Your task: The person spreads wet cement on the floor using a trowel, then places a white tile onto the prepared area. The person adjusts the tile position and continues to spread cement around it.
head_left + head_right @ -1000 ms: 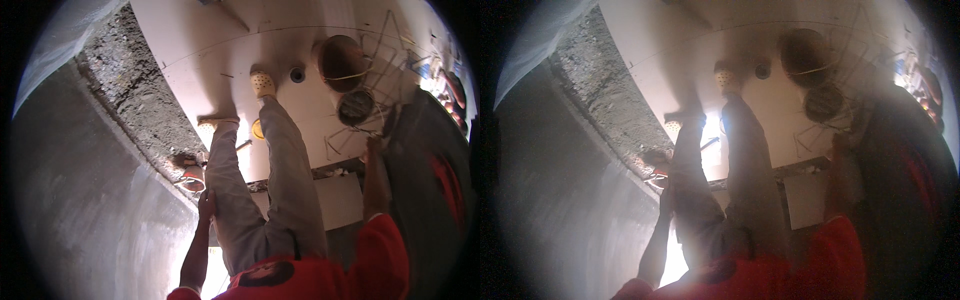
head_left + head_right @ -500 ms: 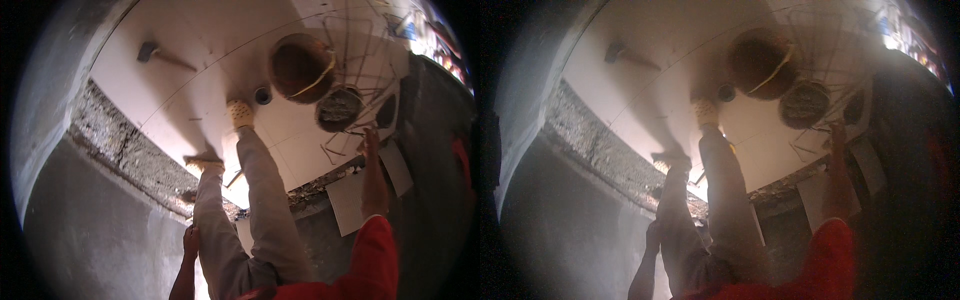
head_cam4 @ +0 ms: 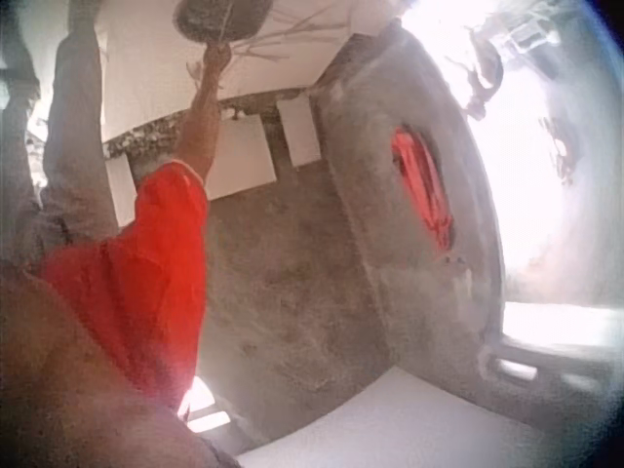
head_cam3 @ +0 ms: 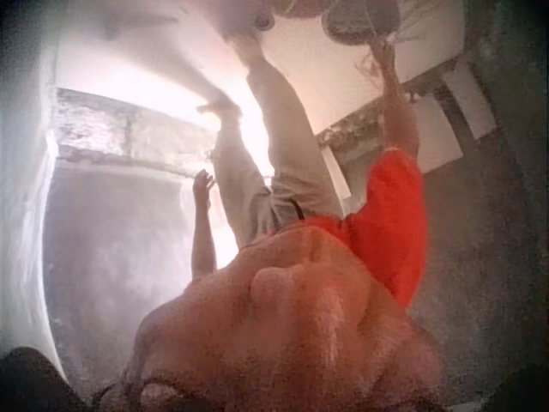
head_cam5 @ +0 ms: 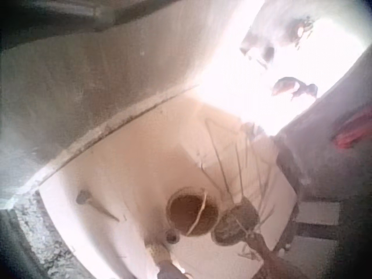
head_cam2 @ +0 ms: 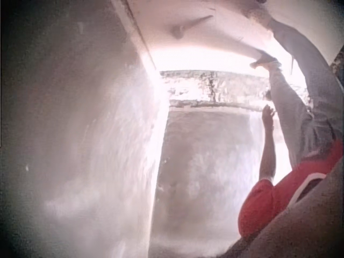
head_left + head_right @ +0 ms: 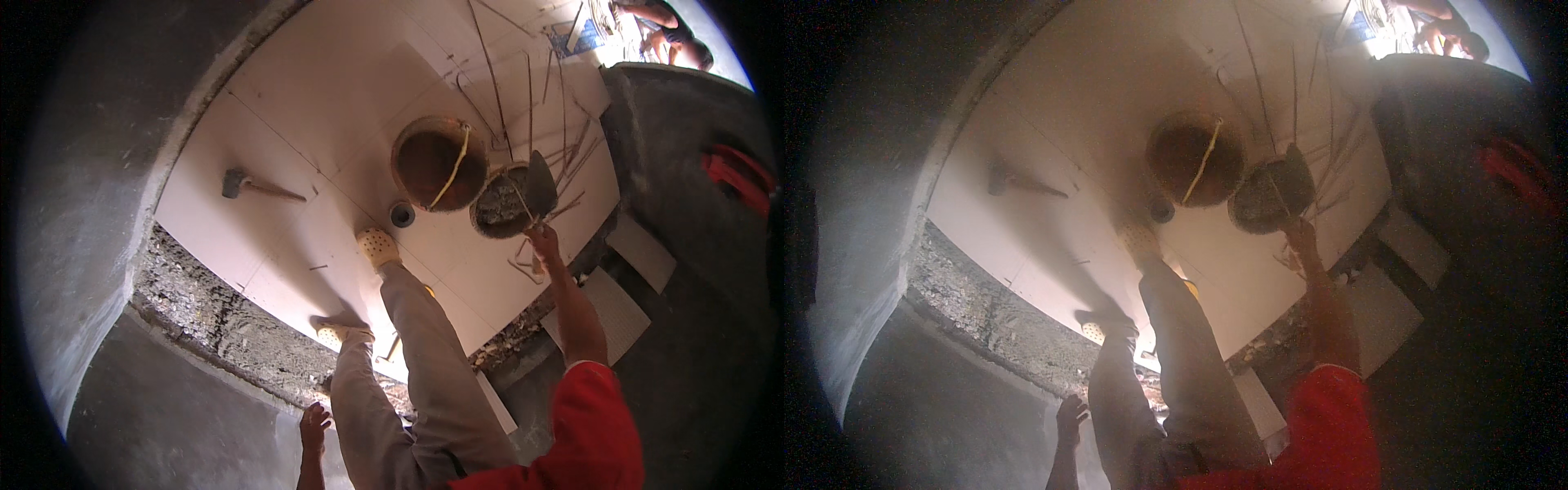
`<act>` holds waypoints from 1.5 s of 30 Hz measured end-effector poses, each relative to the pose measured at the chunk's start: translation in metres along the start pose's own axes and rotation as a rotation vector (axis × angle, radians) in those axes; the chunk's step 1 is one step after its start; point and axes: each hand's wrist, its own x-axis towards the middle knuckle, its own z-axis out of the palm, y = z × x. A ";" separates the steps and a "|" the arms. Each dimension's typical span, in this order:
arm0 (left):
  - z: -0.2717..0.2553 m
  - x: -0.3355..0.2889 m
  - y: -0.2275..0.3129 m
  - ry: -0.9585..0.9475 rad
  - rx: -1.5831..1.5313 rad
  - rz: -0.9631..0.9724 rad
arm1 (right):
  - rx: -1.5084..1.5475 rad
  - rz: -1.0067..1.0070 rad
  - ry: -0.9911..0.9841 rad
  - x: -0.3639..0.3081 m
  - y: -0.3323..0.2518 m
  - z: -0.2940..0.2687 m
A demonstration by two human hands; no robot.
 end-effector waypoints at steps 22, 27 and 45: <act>0.036 -0.049 -0.168 -0.150 -0.378 -0.050 | 0.094 0.222 -0.346 -0.308 -0.165 0.118; 0.069 -0.028 -0.168 -0.011 -0.234 0.100 | -0.021 0.090 -0.482 -0.305 -0.169 0.196; 0.099 -0.047 -0.239 0.048 -0.380 0.155 | -0.018 -0.068 -0.650 -0.187 -0.132 0.389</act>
